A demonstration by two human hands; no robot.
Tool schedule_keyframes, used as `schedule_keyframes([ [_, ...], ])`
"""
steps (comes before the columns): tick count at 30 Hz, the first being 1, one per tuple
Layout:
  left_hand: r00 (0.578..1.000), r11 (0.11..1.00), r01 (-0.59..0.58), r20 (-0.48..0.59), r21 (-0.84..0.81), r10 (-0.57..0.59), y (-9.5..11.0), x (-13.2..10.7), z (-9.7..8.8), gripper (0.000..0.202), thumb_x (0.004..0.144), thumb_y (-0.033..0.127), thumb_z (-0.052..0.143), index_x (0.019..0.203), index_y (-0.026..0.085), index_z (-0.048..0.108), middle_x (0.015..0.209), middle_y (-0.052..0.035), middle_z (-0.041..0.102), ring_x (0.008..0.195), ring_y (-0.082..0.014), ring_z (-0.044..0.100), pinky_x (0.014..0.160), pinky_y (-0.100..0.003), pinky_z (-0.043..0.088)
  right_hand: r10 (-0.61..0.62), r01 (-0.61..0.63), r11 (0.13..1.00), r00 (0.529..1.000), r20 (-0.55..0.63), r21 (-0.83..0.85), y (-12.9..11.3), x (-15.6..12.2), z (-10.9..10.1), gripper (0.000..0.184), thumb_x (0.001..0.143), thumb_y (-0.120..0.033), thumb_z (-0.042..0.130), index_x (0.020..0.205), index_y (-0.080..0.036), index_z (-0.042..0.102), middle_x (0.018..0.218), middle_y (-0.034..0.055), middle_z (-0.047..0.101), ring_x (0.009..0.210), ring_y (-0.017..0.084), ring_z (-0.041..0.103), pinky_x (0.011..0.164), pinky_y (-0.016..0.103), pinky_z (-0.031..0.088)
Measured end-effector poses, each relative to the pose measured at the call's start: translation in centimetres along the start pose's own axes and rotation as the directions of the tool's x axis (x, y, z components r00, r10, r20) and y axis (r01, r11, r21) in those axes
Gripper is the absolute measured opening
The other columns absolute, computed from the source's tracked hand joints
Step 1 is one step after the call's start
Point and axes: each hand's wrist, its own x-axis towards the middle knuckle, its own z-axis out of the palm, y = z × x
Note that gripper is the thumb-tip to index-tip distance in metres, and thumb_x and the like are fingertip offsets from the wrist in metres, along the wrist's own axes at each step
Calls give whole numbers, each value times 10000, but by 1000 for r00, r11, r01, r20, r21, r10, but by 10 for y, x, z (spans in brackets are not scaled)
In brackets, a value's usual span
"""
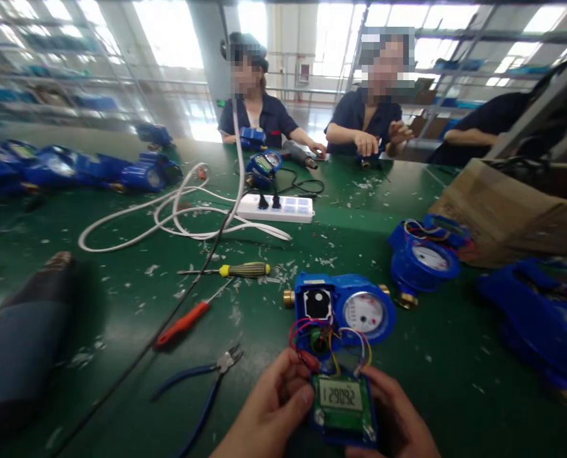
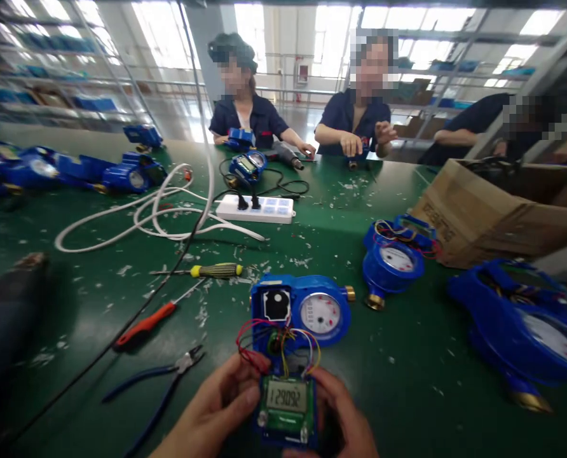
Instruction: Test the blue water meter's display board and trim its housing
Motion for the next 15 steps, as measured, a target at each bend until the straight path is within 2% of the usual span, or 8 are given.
schedule_keyframes([
  [3,1000,998,13,11,57,-14,7,-5,-3,248,830,261,569,1056,219,474,1103,-72,557,981,-177,536,850,-314,410,-88,87,996,995,53,12,-12,5,5,641,683,-358,762,1218,-299,413,1097,52,645,1002,233,614,826,318,522],
  [7,999,992,25,37,128,-30,7,-6,-4,275,835,224,559,1082,229,439,1126,-71,555,1039,-186,526,871,-313,413,-136,138,986,990,30,-89,-23,4,9,622,682,-393,758,1183,-269,410,1016,45,665,926,217,633,778,311,521],
  [12,999,985,25,16,171,-29,7,-4,-6,198,841,221,549,1007,217,441,998,-45,611,876,-150,591,784,-288,454,-245,240,940,970,11,-244,-27,1,10,612,690,-445,737,1172,-250,415,954,37,671,829,201,644,707,290,527],
  [15,999,990,32,-41,140,-27,5,-2,-5,214,796,225,612,949,200,464,901,-23,636,779,-124,607,720,-246,466,-336,322,883,942,20,-341,-28,2,13,602,718,-480,698,1195,-255,407,961,36,662,808,197,645,680,283,534],
])
